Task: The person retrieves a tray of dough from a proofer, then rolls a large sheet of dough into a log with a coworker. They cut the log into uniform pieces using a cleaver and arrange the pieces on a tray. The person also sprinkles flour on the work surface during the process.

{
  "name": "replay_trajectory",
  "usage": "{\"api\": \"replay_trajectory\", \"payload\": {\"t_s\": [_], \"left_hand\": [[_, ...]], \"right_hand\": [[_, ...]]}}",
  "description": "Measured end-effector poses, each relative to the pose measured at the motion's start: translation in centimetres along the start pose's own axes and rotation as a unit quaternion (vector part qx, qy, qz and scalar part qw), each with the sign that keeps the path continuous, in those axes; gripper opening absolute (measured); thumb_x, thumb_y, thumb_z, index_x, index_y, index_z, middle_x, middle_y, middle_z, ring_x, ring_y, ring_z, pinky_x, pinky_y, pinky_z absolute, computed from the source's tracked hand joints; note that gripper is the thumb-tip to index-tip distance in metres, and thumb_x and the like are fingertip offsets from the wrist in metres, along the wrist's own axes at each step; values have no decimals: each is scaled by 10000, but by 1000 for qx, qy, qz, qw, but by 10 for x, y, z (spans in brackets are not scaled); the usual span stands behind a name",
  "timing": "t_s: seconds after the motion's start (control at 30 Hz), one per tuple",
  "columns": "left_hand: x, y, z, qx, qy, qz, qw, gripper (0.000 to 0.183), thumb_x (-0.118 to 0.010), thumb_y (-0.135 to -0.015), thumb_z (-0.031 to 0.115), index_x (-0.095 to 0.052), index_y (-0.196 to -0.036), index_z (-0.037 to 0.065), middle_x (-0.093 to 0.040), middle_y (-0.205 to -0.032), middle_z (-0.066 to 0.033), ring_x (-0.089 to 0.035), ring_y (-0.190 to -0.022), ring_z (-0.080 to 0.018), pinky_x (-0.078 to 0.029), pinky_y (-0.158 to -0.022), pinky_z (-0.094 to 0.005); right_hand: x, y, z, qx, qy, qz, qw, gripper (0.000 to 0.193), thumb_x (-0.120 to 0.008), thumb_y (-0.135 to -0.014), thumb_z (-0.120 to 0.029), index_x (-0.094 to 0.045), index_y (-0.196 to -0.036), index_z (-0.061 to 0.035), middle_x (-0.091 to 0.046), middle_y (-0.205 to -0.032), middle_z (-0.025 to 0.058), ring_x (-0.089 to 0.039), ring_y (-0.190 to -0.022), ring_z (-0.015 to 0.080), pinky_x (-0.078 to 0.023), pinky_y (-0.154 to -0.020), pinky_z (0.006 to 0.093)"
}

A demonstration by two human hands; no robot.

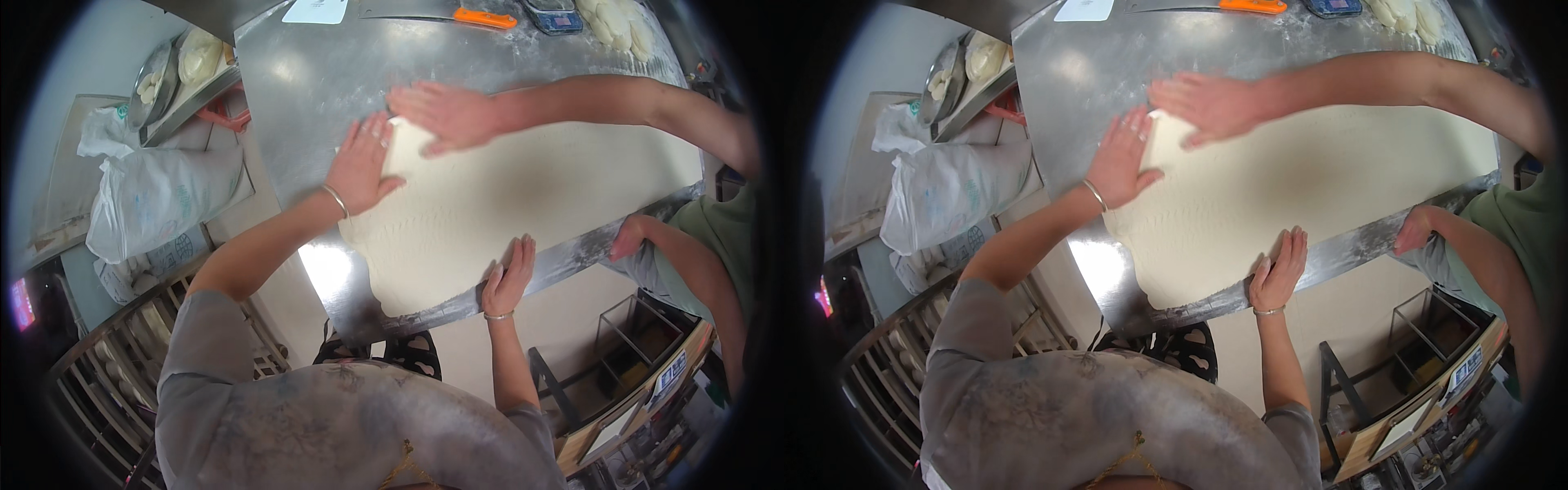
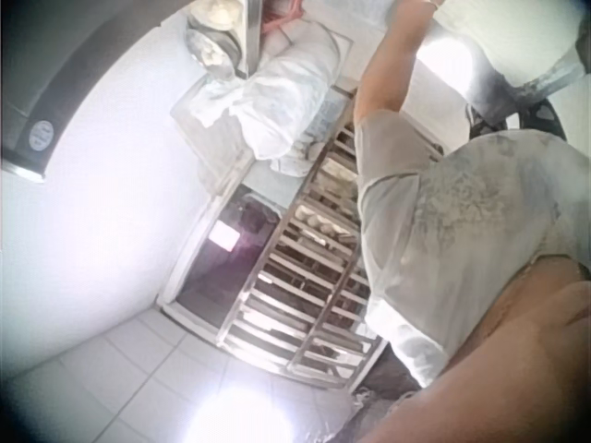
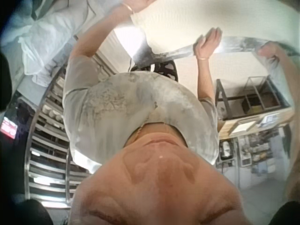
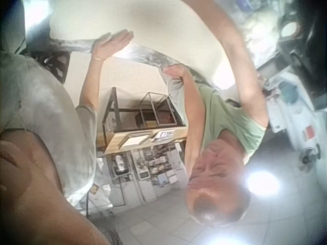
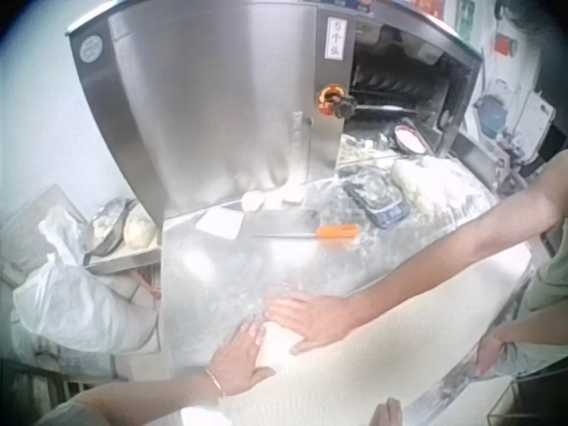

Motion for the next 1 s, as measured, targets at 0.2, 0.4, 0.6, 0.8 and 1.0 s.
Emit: {"api": "replay_trajectory", "payload": {"t_s": [0.2,0.4,0.6,0.8,1.0], "left_hand": [[-1,23,-1,48,6,82,995,864,-549,-915,466,-218,-1464,-112,-223,-1538,-288,-190,-1451,-407,-105,-1187,-531],[23,16,-21,118,7,236,964,830,-555,-917,432,-231,-1469,-96,-242,-1534,-282,-197,-1443,-425,-115,-1175,-560],[-2,47,36,81,36,127,988,785,-570,-914,389,-254,-1465,-73,-281,-1526,-257,-232,-1437,-406,-123,-1173,-561],[41,32,6,135,28,281,950,657,-565,-927,292,-325,-1448,-28,-306,-1524,-218,-257,-1434,-374,-134,-1174,-558],[18,-29,-16,283,-13,204,937,643,-500,-953,380,-360,-1444,-10,-333,-1520,-193,-241,-1445,-339,-101,-1185,-549]], "right_hand": [[2,2,0,10,24,-2,1000,524,-405,-946,-232,-408,-1396,35,-380,-1473,255,-318,-1372,463,-221,-1137,560],[-2,5,5,-6,-2,-29,1000,526,-426,-906,-195,-429,-1387,16,-377,-1482,230,-290,-1397,433,-167,-1150,561],[1,5,4,19,-32,-35,999,504,-422,-908,-184,-445,-1372,12,-381,-1478,229,-298,-1389,430,-163,-1146,564],[19,-2,-8,59,-82,-31,994,452,-416,-931,-162,-475,-1346,7,-404,-1458,227,-319,-1372,441,-204,-1136,538],[20,-8,-23,66,-117,-78,988,407,-435,-886,-106,-536,-1266,1,-421,-1443,212,-321,-1366,434,-206,-1132,524]]}}
Point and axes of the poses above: each hand's wrist, its own y-axis away from the middle knuckle, its own x-axis out of the back of the hand, z = x × y, the point moved 7 cm from there along -y, towards the middle knuckle
